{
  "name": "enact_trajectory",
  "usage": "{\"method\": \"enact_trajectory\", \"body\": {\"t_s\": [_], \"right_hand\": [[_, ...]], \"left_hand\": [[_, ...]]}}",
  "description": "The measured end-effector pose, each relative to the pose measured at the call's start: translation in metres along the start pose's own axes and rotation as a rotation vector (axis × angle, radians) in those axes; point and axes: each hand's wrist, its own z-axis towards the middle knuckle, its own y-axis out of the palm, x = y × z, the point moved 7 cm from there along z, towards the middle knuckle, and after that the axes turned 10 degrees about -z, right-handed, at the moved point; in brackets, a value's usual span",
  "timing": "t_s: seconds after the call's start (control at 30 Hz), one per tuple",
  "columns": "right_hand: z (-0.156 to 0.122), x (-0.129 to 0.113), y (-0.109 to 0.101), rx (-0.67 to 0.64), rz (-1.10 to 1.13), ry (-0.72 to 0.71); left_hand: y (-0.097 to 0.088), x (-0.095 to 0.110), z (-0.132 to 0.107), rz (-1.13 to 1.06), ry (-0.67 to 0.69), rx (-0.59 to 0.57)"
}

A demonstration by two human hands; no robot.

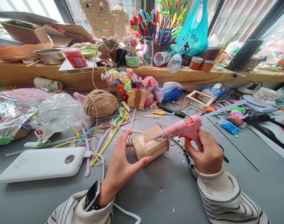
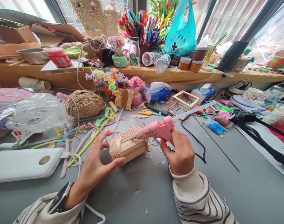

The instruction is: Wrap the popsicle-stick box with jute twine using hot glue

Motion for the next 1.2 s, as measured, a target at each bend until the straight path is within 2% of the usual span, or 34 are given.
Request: {"method": "enact_trajectory", "body": {"t_s": [0.33, 0.9, 1.2], "right_hand": [[0.0025, 0.0104, -0.0006, -0.001, -0.039, 0.047], [0.002, 0.0017, -0.0023, 0.031, -0.006, -0.029], [0.004, 0.0044, -0.0045, 0.031, -0.024, -0.017]], "left_hand": [[-0.0003, 0.0018, 0.0008, -0.013, 0.01, 0.005], [0.0002, 0.0024, 0.0002, -0.006, 0.005, 0.0], [0.0003, 0.0003, 0.0002, -0.002, 0.006, 0.005]]}}
